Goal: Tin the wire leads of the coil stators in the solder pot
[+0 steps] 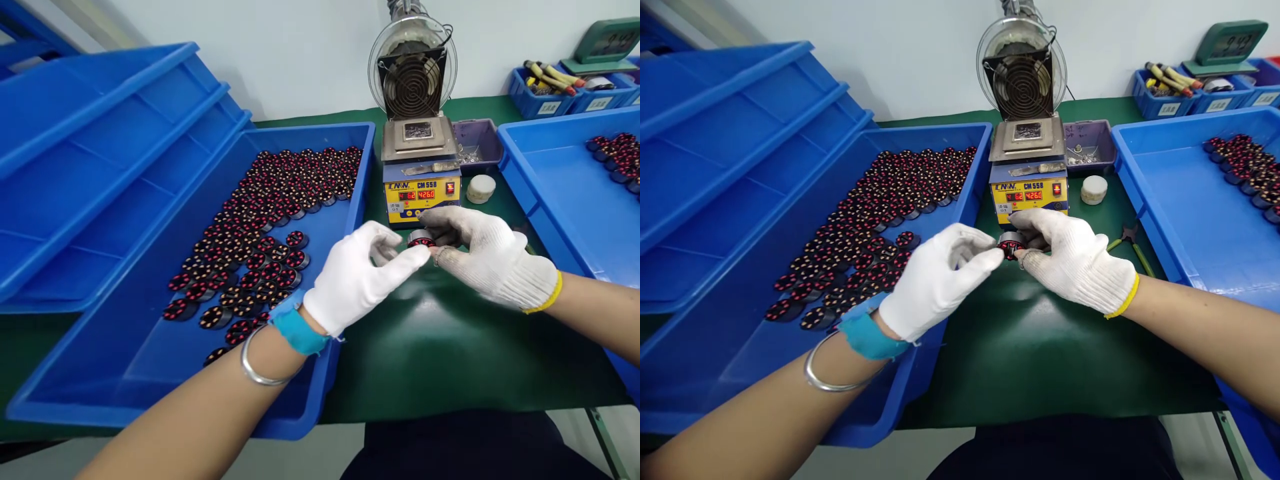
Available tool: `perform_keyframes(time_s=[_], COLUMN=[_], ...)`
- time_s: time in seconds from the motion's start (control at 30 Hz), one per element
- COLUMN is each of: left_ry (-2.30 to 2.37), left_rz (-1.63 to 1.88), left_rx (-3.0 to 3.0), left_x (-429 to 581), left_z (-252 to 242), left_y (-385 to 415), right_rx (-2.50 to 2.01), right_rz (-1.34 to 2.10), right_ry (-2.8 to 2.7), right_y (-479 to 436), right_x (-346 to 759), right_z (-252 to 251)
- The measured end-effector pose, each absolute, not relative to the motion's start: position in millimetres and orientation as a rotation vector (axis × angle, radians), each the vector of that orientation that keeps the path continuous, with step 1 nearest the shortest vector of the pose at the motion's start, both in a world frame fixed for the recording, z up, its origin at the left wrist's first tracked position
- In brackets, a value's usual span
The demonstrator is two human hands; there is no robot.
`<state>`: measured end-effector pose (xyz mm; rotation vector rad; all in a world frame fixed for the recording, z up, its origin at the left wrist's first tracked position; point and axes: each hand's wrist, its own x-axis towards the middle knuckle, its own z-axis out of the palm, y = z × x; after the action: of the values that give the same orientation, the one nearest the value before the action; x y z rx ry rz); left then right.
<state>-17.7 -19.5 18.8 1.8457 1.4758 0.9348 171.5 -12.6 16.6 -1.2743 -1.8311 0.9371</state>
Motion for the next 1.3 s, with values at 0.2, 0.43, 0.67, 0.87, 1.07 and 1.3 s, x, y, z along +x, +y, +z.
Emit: perform_keyframes(time_s=[0.2,0.43,0.67,0.87,1.07,1.3], left_ry=[1.273,1.424,1.162,1.333,1.358,1.392], left_rz=[0.688,0.718,0.762,0.753,1.036,1.094], left_rx=[2.029,1.781,1.816,1.723,1.645,1.627], left_x=[-15,-10,-11,-10,-2,-7], left_z=[27,17,22,16,13,16], left_y=[-27,-20,-32,-26,-29,-24], right_rx=[-1.306,-1.292,-1.297,-1.288,-1.287,-1.266], right_rz=[0.853,0.905,0.911,0.926,0.94,0.955], right_ry=[-1.851,-1.773,-1.689,-1.684,-1.691,-1.646], right_y=[-9,-12,-5,-8,-8,-9], right_x=[172,169,171,170,168,169], right_z=[17,23,18,22,21,21])
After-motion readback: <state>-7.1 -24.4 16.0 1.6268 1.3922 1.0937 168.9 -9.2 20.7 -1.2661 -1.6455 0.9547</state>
